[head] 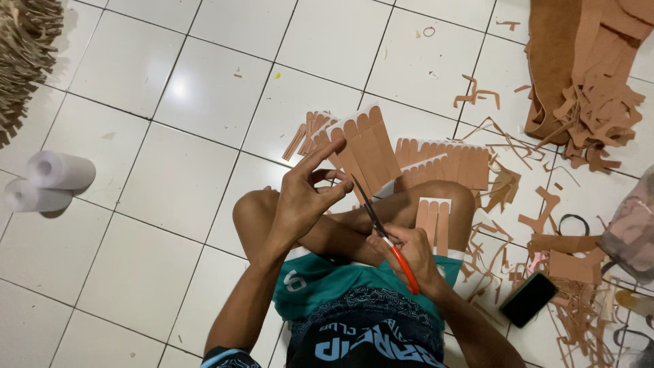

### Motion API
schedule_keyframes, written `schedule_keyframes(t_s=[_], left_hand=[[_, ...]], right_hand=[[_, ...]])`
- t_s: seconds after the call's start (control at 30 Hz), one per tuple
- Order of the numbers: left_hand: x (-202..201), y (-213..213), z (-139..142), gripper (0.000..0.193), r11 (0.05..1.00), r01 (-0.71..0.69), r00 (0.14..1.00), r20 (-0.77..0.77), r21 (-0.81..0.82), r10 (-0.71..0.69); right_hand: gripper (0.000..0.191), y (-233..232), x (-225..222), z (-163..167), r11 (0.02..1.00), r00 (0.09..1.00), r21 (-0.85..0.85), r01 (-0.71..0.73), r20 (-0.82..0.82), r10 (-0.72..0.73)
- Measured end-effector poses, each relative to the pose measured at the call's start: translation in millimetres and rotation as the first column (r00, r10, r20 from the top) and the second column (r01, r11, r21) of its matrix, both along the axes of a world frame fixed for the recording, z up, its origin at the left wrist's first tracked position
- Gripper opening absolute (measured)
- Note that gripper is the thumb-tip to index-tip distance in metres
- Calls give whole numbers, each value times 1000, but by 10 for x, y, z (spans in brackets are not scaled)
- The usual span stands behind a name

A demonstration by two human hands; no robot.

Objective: The person sits on the floor and uses red-handled scissors to cut individual shapes from a sheet of brown craft material. They repeatedly trim the edges of each shape and place the finished pieces on the floor.

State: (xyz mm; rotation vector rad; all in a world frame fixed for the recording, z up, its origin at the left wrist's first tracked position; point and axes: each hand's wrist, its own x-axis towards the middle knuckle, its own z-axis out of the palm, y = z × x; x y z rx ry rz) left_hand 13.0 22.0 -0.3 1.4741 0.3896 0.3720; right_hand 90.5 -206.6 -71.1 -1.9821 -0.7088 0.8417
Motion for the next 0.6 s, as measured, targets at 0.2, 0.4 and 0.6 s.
schedule_keyframes(t_s=[0.2, 0.4, 0.6], left_hand=[[16, -29, -62, 63, 996, -85, 996, 15, -31, 86], [-54, -169, -22, 62, 994, -88, 995, 49, -66, 91], [-59, -212, -13, 62, 994, -91, 994, 49, -56, 94]], right_hand=[[41, 32, -74, -21, 997, 988, -61, 40, -149, -48], [43, 81, -76, 52, 989, 996, 147, -21, -86, 34], [41, 70, -71, 46, 968, 997, 247, -36, -51, 50]])
